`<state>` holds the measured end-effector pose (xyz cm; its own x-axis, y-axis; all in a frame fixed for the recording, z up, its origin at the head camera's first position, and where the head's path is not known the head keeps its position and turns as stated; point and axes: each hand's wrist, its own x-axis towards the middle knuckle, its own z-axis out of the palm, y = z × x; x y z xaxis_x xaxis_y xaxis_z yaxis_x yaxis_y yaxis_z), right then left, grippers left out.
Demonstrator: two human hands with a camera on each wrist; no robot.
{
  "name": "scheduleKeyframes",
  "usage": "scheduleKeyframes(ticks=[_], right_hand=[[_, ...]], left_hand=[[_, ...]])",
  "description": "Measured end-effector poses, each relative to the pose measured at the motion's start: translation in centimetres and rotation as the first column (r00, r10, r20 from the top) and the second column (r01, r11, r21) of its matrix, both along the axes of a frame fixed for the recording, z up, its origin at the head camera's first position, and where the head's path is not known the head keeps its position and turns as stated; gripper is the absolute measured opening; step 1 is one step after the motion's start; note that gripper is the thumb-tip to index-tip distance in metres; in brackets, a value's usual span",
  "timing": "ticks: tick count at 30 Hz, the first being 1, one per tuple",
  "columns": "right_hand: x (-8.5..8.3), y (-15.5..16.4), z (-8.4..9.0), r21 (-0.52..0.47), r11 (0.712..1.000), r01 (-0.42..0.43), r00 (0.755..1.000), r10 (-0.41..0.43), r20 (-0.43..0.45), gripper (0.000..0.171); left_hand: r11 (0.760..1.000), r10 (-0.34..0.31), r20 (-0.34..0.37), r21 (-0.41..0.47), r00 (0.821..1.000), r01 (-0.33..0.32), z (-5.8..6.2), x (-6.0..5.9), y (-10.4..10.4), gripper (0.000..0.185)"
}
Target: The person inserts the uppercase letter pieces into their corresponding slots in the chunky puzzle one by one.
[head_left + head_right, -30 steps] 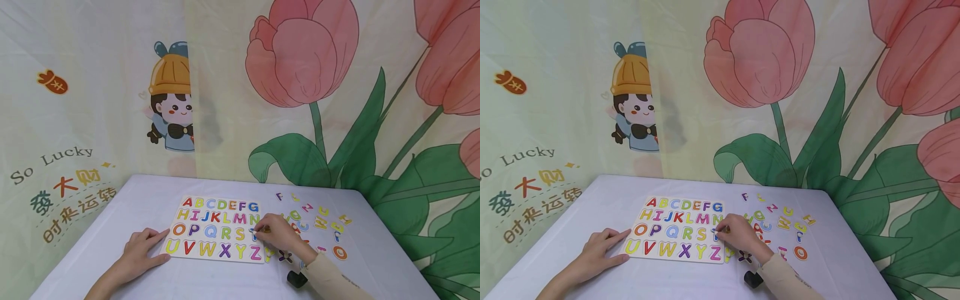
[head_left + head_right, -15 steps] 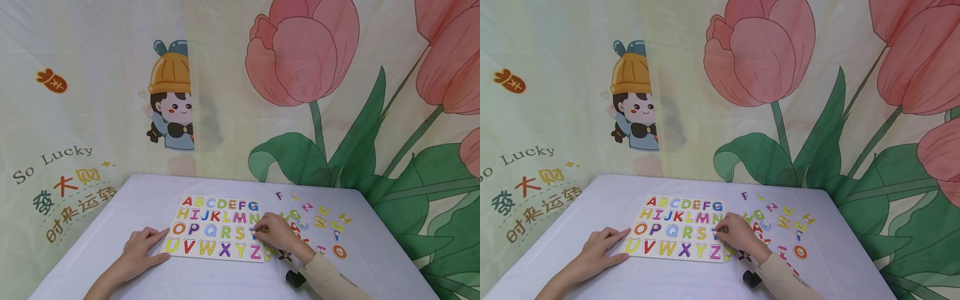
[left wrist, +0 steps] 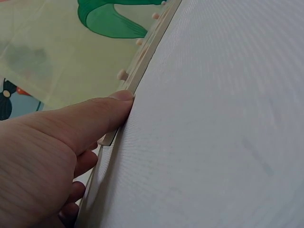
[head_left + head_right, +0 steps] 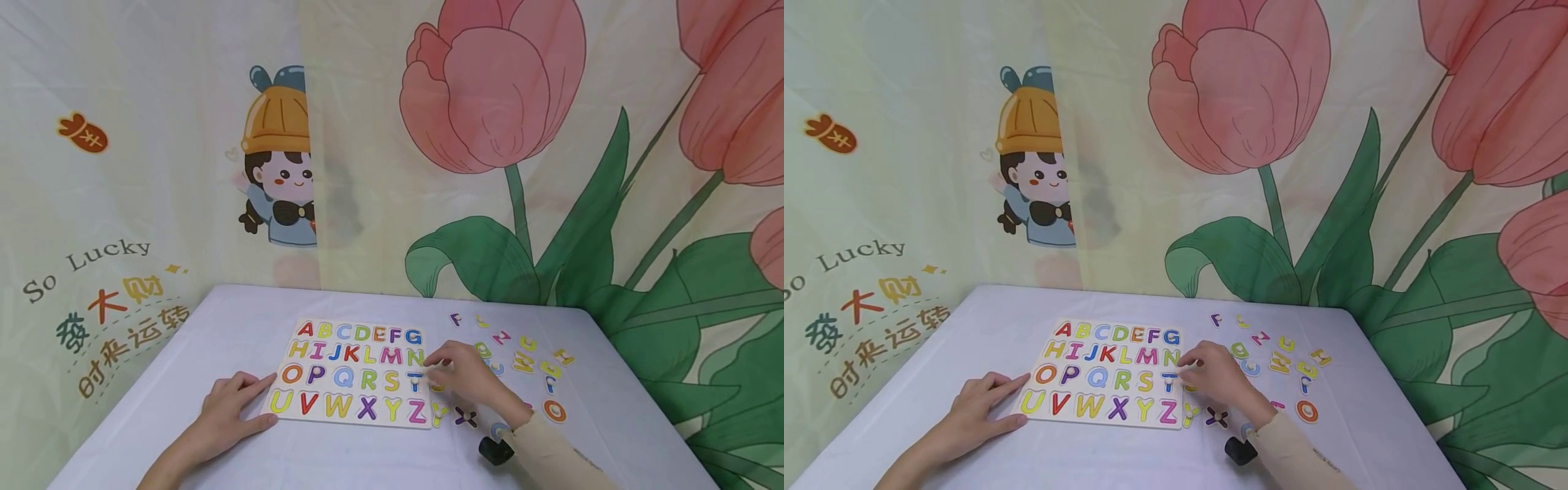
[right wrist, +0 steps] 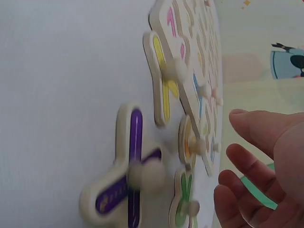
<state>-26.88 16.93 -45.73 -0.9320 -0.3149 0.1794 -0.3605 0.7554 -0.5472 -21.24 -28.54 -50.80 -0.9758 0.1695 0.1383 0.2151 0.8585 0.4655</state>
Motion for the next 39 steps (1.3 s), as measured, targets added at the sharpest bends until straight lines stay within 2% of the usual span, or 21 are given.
scheduleKeyframes(ticks=[4, 9, 19, 34, 39], right_hand=[[-0.1, 1.4, -0.1, -0.04, 0.999, 0.029, 0.999, -0.03, -0.013, 0.014], [0.0, 2.5, -0.7, -0.078, 0.995, 0.056, 0.998, -0.054, 0.016, 0.014], [0.6, 2.4, -1.3, -0.08, 0.99, 0.113, 0.992, -0.108, 0.065, 0.013], [0.7, 2.1, -2.6, -0.047, 0.994, 0.098, 0.995, -0.098, 0.0, 0.012], [0.6, 1.8, -2.6, -0.06, 0.992, 0.107, 0.994, -0.106, 0.012, 0.011]], left_hand=[[1.0, -0.007, -0.011, -0.008, 1.0, 0.007, -0.2, -0.1, -0.1, 0.084], [1.0, -0.005, -0.019, -0.011, 1.0, 0.004, -0.3, -0.1, -0.1, 0.083], [1.0, 0.001, -0.007, -0.004, 1.0, -0.001, -0.3, 0.0, 0.0, 0.083], [1.0, 0.002, -0.004, -0.003, 1.0, -0.002, -0.5, -0.2, -0.1, 0.084], [1.0, 0.001, -0.01, 0.0, 1.0, -0.001, -0.6, -0.2, -0.1, 0.084]])
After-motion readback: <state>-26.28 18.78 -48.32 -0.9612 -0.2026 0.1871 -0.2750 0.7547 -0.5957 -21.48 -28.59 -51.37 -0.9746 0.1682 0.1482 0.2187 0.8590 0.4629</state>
